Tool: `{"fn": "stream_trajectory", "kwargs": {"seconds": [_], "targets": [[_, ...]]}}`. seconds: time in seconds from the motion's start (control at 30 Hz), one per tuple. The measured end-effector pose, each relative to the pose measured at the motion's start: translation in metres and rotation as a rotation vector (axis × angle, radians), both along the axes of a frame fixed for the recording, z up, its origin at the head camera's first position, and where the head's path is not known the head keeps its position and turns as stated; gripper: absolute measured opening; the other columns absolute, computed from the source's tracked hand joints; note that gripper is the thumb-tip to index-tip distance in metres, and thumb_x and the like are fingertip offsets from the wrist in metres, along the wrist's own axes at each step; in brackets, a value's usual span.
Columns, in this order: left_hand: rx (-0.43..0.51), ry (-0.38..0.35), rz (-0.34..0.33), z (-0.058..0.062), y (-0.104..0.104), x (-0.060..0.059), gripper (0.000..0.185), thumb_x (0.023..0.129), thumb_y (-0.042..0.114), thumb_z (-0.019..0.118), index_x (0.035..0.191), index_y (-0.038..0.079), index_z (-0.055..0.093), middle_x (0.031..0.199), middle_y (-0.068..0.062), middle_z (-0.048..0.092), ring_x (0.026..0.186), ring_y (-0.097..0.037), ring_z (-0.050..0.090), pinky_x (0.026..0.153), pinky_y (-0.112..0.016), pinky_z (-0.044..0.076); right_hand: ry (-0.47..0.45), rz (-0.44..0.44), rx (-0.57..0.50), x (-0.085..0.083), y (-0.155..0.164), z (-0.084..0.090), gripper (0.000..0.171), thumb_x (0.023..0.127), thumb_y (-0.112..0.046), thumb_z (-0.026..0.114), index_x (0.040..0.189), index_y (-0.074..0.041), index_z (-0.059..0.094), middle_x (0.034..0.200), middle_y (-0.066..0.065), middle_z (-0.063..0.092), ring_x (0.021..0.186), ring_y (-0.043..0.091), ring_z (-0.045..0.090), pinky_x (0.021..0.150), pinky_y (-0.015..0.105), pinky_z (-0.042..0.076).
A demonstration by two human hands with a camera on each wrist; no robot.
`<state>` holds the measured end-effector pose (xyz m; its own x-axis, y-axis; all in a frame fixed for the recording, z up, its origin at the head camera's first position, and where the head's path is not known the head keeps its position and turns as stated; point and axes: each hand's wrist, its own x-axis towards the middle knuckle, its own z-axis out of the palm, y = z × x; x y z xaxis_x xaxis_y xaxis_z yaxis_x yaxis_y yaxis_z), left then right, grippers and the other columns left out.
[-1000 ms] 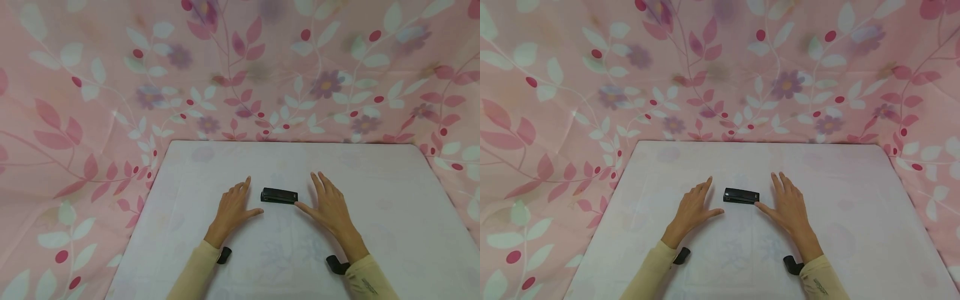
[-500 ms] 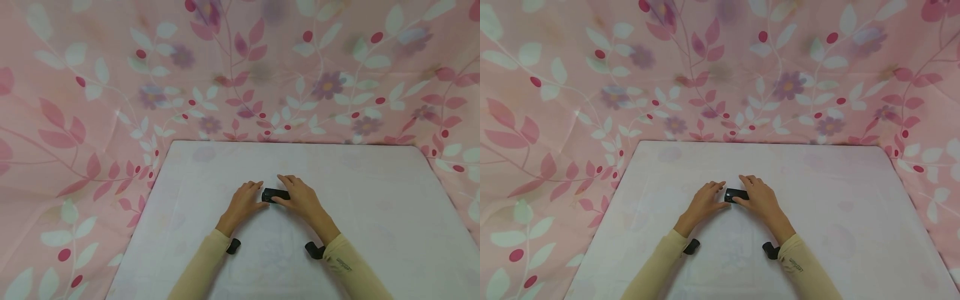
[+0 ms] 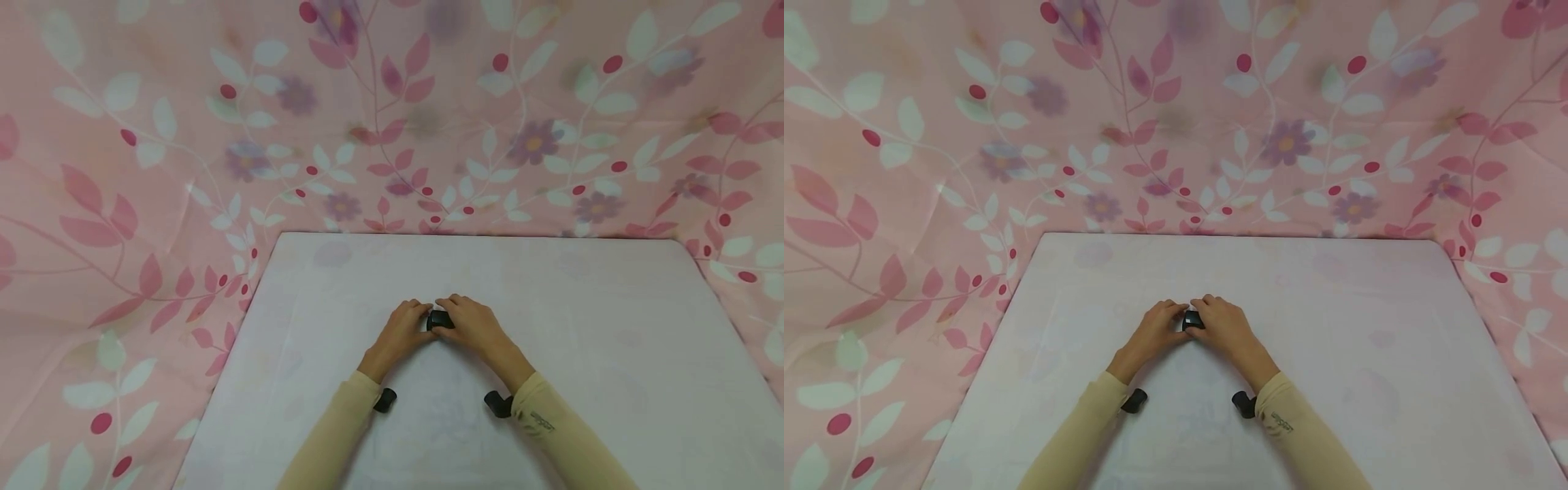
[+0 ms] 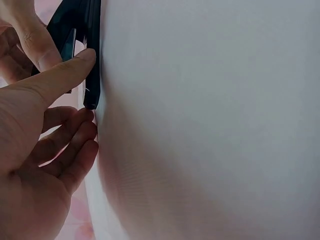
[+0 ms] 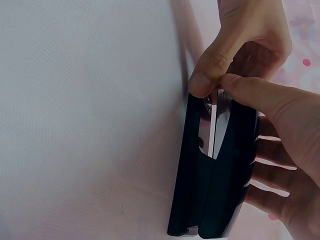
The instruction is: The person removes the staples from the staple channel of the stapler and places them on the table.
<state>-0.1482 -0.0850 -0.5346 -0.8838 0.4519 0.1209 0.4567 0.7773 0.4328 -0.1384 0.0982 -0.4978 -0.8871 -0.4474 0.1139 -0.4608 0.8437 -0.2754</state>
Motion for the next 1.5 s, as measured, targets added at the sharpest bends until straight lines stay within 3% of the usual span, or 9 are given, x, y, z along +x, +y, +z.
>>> {"fn": "stream_trajectory", "kwargs": {"seconds": [0.27,0.5,1.33,1.5], "targets": [[0.062,-0.047,-0.027,-0.002,-0.001,-0.004,0.035,0.083,0.029,0.080,0.111,0.009,0.074,0.103,-0.005,0.068,0.096,-0.019,0.061,0.085,-0.031,0.050,0.006,0.013,0.029,-0.002,-0.004,-0.002,0.039,0.083,-0.039,0.077,0.109,-0.011,0.071,0.097,0.003,0.068,0.081,0.017,0.063,0.069,0.036,0.053],[0.088,-0.062,-0.038,-0.004,-0.003,-0.007,0.032,0.081,0.029,0.081,0.107,0.010,0.076,0.102,-0.004,0.067,0.093,-0.018,0.060,0.082,-0.029,0.049,0.021,0.022,0.020,-0.002,-0.004,0.001,0.033,0.082,-0.036,0.078,0.103,-0.012,0.071,0.092,0.002,0.068,0.078,0.016,0.061,0.066,0.034,0.051],[0.076,-0.058,-0.045,-0.003,0.000,-0.005,0.030,0.082,0.029,0.079,0.103,0.008,0.076,0.103,-0.005,0.066,0.095,-0.020,0.059,0.083,-0.033,0.049,0.005,0.032,-0.003,-0.001,0.001,0.004,0.036,0.084,-0.037,0.076,0.108,-0.012,0.071,0.100,0.004,0.070,0.087,0.020,0.064,0.072,0.039,0.054],[0.064,-0.071,-0.039,-0.002,-0.002,-0.006,0.031,0.082,0.028,0.079,0.106,0.008,0.076,0.104,-0.005,0.066,0.096,-0.020,0.059,0.083,-0.033,0.048,-0.058,0.008,-0.093,-0.003,0.008,0.013,0.037,0.085,-0.038,0.076,0.111,-0.013,0.071,0.102,0.003,0.071,0.087,0.020,0.065,0.073,0.042,0.054]]}}
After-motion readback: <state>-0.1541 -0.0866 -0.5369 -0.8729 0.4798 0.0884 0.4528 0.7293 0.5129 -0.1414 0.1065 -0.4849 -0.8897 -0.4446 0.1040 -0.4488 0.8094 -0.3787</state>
